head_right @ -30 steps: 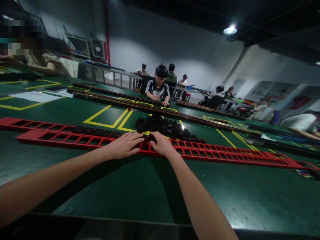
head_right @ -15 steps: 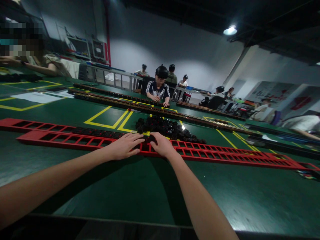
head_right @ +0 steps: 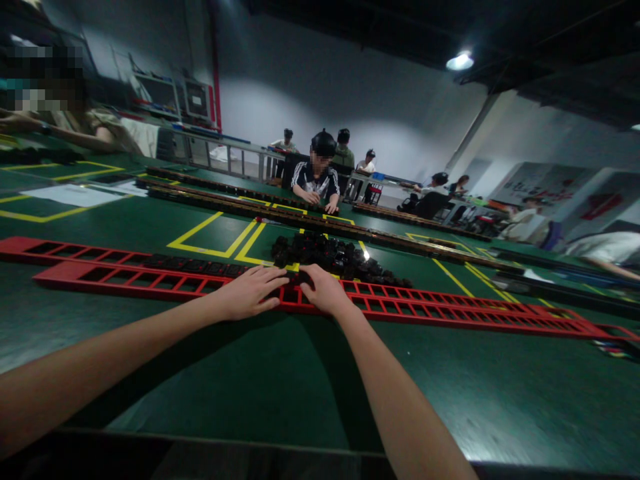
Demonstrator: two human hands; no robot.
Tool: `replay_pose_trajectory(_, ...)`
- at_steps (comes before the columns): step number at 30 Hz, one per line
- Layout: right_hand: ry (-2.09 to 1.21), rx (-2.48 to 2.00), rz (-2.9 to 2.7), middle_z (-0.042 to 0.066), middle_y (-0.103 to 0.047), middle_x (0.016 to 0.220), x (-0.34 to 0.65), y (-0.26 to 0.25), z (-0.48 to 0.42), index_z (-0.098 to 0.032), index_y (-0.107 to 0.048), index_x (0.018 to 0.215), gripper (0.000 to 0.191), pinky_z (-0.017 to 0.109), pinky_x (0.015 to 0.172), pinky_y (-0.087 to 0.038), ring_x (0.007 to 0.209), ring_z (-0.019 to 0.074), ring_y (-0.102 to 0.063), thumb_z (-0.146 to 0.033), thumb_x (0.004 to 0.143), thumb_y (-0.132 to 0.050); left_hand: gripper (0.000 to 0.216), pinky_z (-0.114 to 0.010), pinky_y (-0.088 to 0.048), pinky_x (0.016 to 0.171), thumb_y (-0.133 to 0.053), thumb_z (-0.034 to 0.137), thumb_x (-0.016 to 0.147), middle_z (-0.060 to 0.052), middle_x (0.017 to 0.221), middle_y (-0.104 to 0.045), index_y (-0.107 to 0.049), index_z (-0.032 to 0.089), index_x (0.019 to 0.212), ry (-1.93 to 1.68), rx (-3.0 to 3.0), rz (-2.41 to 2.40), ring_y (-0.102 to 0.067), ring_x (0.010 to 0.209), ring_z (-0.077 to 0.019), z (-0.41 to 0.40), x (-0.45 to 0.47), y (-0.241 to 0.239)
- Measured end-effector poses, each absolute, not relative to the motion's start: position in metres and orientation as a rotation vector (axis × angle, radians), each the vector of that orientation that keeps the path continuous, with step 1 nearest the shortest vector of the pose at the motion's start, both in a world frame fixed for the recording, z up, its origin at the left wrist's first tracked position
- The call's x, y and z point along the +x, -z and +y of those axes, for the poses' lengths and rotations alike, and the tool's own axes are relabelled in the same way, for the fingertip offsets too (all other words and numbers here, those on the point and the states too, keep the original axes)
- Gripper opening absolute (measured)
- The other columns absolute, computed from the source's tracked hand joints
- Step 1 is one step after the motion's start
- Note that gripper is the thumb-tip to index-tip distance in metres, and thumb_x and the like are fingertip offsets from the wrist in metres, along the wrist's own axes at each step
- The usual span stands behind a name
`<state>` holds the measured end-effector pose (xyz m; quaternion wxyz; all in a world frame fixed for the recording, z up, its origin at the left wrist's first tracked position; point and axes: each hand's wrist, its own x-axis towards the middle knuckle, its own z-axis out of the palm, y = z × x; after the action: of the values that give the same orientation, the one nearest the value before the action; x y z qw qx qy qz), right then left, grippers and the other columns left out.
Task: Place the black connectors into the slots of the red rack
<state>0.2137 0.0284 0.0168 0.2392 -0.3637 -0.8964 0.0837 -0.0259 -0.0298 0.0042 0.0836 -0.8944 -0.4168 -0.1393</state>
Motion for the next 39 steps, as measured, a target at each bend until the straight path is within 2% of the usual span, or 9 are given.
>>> replay_pose_trajectory(6,-0.182,-0.978,-2.505,0.01,-0.063,0.122,0.213,-0.016,0.028,-0.016,-0.067,0.114,0.026,0.037,0.098,-0.05,0.108,0.0204,-0.063,-0.02,0.091,-0.057,0.052,-0.049,-0.03,0.116,-0.043,0.045,0.102,-0.013,0.153,-0.044,-0.047,0.017,0.145,0.41,-2.674,-1.259,-0.041,0.14,-0.0312,-0.031,-0.025,-0.007)
replay_pose_trajectory(12,-0.042,-1.099,-2.4,0.009,-0.066,0.117,0.213,-0.019,0.028,-0.018,-0.068,0.112,0.024,0.036,0.099,-0.048,0.108,0.0214,-0.061,-0.021,0.094,-0.052,0.052,-0.048,-0.03,0.116,-0.043,0.046,0.102,-0.013,0.153,-0.045,-0.047,0.018,0.146,0.428,-2.679,-1.254,-0.041,0.14,-0.0313,-0.031,-0.026,-0.006)
replay_pose_trajectory(16,0.181,-1.456,-2.144,0.013,-0.066,0.116,0.22,-0.023,0.033,-0.017,-0.068,0.109,0.027,0.046,0.098,-0.045,0.11,0.0284,-0.056,-0.022,0.095,-0.046,0.053,-0.048,-0.029,0.116,-0.04,0.046,0.103,-0.013,0.153,-0.045,-0.046,0.018,0.147,0.435,-2.688,-1.249,-0.04,0.141,-0.0308,-0.03,-0.027,-0.005)
replay_pose_trajectory(20,0.316,-1.725,-2.036,0.016,-0.057,0.134,0.229,-0.022,0.037,-0.019,-0.067,0.118,0.032,0.056,0.096,-0.042,0.12,0.0366,-0.049,-0.024,0.092,-0.05,0.053,-0.048,-0.029,0.116,-0.04,0.047,0.103,-0.012,0.154,-0.044,-0.046,0.019,0.147,0.426,-2.693,-1.257,-0.041,0.141,-0.0306,-0.032,-0.026,-0.008)
replay_pose_trajectory(23,0.291,-1.822,-2.097,0.017,-0.051,0.141,0.231,-0.019,0.039,-0.022,-0.064,0.127,0.038,0.062,0.096,-0.04,0.123,0.0398,-0.047,-0.031,0.093,-0.049,0.052,-0.048,-0.029,0.116,-0.041,0.046,0.102,-0.012,0.154,-0.044,-0.047,0.019,0.146,0.419,-2.691,-1.265,-0.041,0.141,-0.0303,-0.033,-0.025,-0.011)
replay_pose_trajectory(29,0.262,-1.815,-2.187,0.016,-0.061,0.127,0.23,-0.016,0.041,-0.023,-0.072,0.112,0.034,0.063,0.098,-0.037,0.118,0.0362,-0.05,-0.032,0.097,-0.043,0.052,-0.046,-0.028,0.116,-0.042,0.046,0.102,-0.012,0.153,-0.044,-0.047,0.018,0.145,0.412,-2.678,-1.262,-0.042,0.14,-0.0294,-0.033,-0.025,-0.01)
replay_pose_trajectory(33,0.291,-1.769,-2.173,0.016,-0.062,0.127,0.23,-0.015,0.041,-0.021,-0.073,0.107,0.033,0.064,0.1,-0.034,0.118,0.0359,-0.049,-0.032,0.096,-0.044,0.051,-0.046,-0.028,0.116,-0.04,0.048,0.102,-0.011,0.153,-0.044,-0.048,0.02,0.145,0.435,-2.667,-1.253,-0.042,0.14,-0.0294,-0.031,-0.025,-0.006)
replay_pose_trajectory(39,0.307,-1.759,-2.187,0.017,-0.061,0.125,0.229,-0.017,0.04,-0.021,-0.068,0.115,0.032,0.06,0.099,-0.037,0.115,0.0349,-0.053,-0.031,0.096,-0.045,0.052,-0.045,-0.028,0.116,-0.04,0.048,0.102,-0.011,0.154,-0.044,-0.046,0.021,0.146,0.437,-2.672,-1.248,-0.041,0.14,-0.0291,-0.029,-0.026,-0.004)
